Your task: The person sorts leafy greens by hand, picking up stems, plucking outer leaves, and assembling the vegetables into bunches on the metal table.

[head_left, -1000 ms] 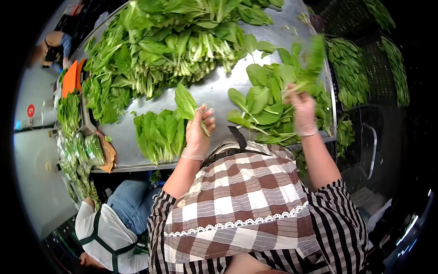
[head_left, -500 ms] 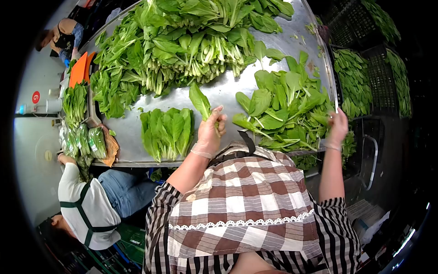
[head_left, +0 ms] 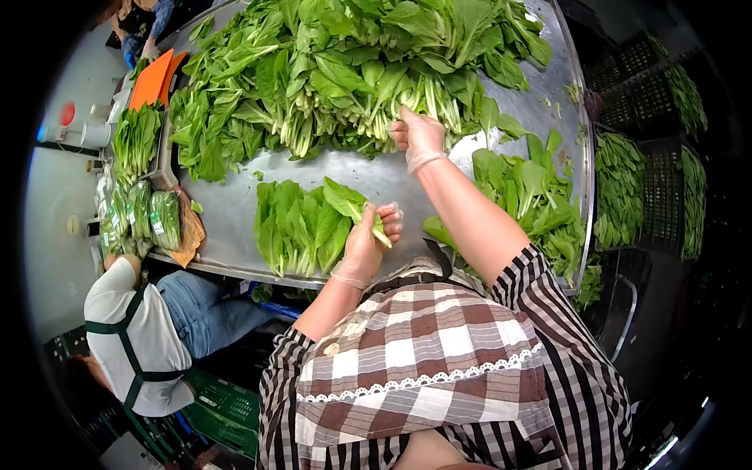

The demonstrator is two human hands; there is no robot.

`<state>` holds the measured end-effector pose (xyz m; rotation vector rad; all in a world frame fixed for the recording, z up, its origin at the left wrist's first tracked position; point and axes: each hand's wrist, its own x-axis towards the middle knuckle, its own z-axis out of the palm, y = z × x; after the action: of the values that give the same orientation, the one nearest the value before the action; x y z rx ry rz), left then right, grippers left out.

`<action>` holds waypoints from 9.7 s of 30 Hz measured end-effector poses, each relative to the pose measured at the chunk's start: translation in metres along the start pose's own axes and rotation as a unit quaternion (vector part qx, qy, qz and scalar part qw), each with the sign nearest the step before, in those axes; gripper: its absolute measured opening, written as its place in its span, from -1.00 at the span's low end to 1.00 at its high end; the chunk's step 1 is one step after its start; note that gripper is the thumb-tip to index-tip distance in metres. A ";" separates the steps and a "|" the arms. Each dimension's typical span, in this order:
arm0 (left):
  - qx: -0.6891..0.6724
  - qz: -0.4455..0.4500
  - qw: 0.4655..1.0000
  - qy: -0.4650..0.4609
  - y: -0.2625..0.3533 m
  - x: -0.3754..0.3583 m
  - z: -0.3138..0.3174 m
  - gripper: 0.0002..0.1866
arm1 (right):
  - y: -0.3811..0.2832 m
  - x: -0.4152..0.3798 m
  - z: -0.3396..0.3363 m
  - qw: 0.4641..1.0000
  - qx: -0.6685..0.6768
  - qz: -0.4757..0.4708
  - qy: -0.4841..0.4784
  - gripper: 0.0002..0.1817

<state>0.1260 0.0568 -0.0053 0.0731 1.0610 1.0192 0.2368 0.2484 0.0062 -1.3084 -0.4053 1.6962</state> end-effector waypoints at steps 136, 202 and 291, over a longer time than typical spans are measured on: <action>0.100 0.139 0.982 -0.074 -0.035 -0.011 0.035 -0.59 | 0.060 -0.145 -0.149 0.978 -0.058 0.034 -0.196 -0.72; -0.001 0.223 0.974 0.044 -0.025 -0.012 0.041 -0.76 | 0.034 -0.101 -0.182 0.958 -0.200 -0.109 -0.175 -0.84; 0.005 0.172 0.982 0.076 -0.031 -0.020 0.018 -0.77 | 0.017 -0.085 -0.187 0.465 -0.843 -0.214 -0.166 -0.90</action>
<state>0.1580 0.0320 0.0029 0.1941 1.2190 1.3478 0.3954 0.1208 -0.0281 -1.6513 -2.8780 0.5793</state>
